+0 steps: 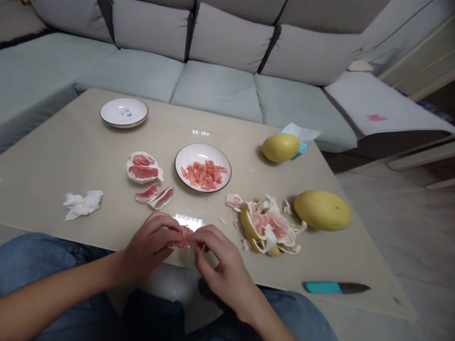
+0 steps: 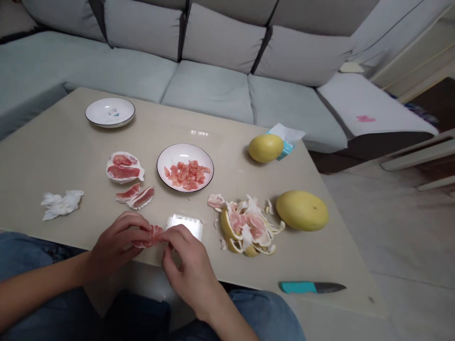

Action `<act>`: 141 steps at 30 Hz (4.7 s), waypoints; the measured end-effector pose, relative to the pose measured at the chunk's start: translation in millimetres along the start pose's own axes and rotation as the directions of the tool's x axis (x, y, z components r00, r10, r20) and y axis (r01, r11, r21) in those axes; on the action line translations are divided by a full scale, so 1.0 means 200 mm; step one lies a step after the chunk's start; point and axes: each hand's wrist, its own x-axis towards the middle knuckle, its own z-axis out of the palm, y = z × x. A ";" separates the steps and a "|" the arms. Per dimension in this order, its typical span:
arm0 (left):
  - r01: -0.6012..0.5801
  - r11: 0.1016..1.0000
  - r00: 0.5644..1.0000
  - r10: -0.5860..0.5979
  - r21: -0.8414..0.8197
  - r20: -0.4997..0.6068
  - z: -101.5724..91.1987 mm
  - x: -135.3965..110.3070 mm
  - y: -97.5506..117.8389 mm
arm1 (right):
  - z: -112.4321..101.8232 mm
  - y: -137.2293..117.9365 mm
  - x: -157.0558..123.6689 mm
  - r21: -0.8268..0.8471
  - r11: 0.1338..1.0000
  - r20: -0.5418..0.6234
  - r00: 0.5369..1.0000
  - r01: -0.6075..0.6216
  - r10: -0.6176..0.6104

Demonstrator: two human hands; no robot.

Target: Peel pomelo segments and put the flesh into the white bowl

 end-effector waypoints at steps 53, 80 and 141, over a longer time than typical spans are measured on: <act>0.258 0.946 0.966 -0.245 -0.197 0.086 0.01 0.00 -0.01 | 0.03 0.02 0.00 -0.040 0.999 -0.105 0.994 0.036 -0.040; 0.685 0.218 0.643 -0.629 -0.695 0.437 0.00 0.05 -0.01 | 0.00 0.09 0.02 0.031 0.983 -0.068 0.980 -0.183 0.185; 0.699 -0.077 0.542 -0.592 -0.711 0.597 -0.04 0.06 0.01 | 0.00 0.08 0.05 0.650 0.547 0.226 0.822 -0.527 0.523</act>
